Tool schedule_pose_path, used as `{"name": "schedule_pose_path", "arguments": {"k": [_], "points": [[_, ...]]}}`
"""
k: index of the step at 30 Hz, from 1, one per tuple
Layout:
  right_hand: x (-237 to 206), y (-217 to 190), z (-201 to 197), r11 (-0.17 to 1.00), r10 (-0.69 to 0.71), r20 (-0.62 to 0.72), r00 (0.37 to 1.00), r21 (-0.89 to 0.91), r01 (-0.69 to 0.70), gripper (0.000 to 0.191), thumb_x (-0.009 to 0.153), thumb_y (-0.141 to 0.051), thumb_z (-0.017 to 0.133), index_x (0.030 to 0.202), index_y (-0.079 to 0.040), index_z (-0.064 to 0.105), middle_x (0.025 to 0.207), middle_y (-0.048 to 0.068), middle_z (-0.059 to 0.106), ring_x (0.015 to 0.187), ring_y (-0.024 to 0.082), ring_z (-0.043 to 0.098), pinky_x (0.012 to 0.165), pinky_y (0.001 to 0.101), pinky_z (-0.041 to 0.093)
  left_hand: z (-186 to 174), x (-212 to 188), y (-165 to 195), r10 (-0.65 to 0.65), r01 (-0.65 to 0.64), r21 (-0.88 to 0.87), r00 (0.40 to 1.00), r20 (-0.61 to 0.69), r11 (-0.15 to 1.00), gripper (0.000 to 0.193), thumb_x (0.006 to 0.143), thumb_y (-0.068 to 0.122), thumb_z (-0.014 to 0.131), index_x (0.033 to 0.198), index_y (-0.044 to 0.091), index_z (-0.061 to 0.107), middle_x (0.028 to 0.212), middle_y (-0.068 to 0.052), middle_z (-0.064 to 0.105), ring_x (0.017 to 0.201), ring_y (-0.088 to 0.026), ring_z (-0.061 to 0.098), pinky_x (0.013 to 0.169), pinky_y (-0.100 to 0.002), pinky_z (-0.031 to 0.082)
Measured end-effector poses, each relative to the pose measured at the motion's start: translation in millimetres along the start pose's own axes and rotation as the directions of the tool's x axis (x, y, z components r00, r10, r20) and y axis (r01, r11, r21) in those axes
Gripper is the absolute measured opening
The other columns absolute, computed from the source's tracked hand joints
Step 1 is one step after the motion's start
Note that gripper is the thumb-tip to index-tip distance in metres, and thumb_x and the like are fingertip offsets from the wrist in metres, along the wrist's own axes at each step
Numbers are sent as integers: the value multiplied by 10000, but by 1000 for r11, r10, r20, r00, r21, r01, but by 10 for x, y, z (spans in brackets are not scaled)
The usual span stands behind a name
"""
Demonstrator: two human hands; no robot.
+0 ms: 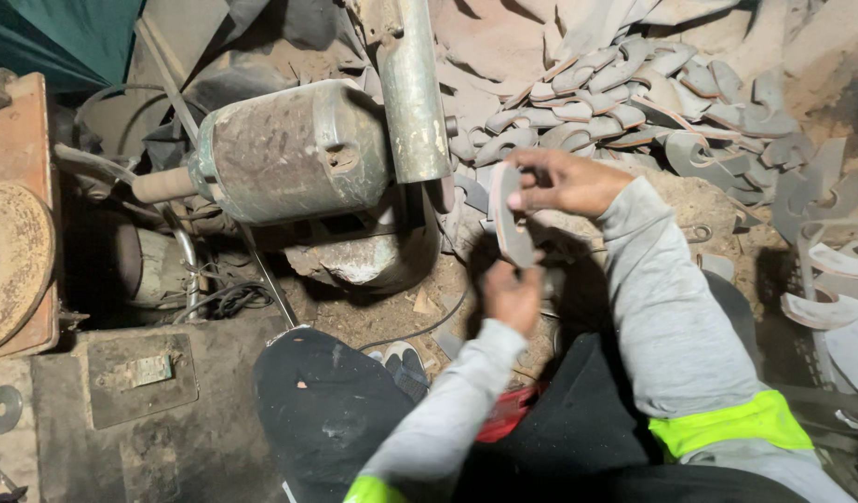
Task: The person sits on the floor and uses a bench grinder to smooth the edges of multiple grey sandals. They hold each sandal against the rotating wheel, turning it to grind different sides, then place the finished items into a pile.
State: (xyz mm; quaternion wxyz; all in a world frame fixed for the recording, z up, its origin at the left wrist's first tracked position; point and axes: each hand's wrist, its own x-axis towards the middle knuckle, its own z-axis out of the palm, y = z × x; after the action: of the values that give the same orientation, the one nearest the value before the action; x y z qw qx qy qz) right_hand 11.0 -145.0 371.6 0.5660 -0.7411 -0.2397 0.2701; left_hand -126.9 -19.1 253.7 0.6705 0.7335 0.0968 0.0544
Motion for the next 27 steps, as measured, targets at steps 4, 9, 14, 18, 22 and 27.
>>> {"name": "schedule_pose_path", "arguments": {"k": [4, 9, 14, 18, 22, 27], "points": [[-79, -93, -109, 985, 164, 1, 987, -64, -163, 422, 880, -289, 728, 1243, -81, 672, 1061, 27, 703, 989, 169, 646, 902, 326, 543, -712, 52, 222, -49, 7, 351, 993, 110, 936, 166, 950, 199, 663, 939, 40, 708, 725, -91, 664, 637, -227, 637, 608, -394, 512], [-72, -153, -131, 961, 16, 61, 998, -277, 2, 332, 881, -293, 750, 1124, -68, 724, 1015, 41, 742, 1035, 156, 643, 956, 323, 488, -1100, 99, 601, 76, -136, 467, 986, 146, 874, 205, 947, 243, 708, 925, 40, 730, 763, -104, 691, 659, -243, 679, 646, -396, 540], [-47, -175, -121, 954, 34, 92, 995, -299, -5, 307, 891, -307, 739, 1098, -79, 745, 1026, 44, 743, 1049, 165, 647, 967, 323, 472, -1217, 135, 798, 107, -158, 416, 984, 145, 896, 228, 899, 237, 731, 1012, 40, 753, 832, -144, 748, 746, -261, 737, 706, -393, 566], [-42, -191, -110, 952, 56, 68, 996, -304, -32, 320, 887, -314, 737, 1108, -83, 749, 1031, 47, 747, 1036, 168, 656, 954, 326, 483, -1212, 149, 817, 133, -195, 374, 974, 184, 906, 243, 903, 233, 731, 1047, 39, 760, 859, -140, 767, 787, -249, 752, 736, -372, 568], [-47, -201, -105, 941, 97, 29, 995, -328, -82, 330, 892, -323, 728, 1128, -93, 743, 1030, 39, 746, 1035, 168, 653, 946, 328, 485, -1184, 162, 779, -26, -57, 382, 977, 210, 923, 254, 910, 262, 724, 1022, 36, 756, 796, -119, 759, 732, -216, 730, 701, -365, 565], [-28, -178, -77, 970, 100, -25, 995, -222, -103, 332, 915, -261, 706, 1168, -45, 696, 996, 62, 743, 920, 165, 678, 851, 319, 546, -1134, 178, 699, -34, -56, 290, 954, 299, 955, 237, 952, 236, 693, 1064, 35, 749, 768, -66, 721, 707, -166, 663, 683, -347, 545]]}}
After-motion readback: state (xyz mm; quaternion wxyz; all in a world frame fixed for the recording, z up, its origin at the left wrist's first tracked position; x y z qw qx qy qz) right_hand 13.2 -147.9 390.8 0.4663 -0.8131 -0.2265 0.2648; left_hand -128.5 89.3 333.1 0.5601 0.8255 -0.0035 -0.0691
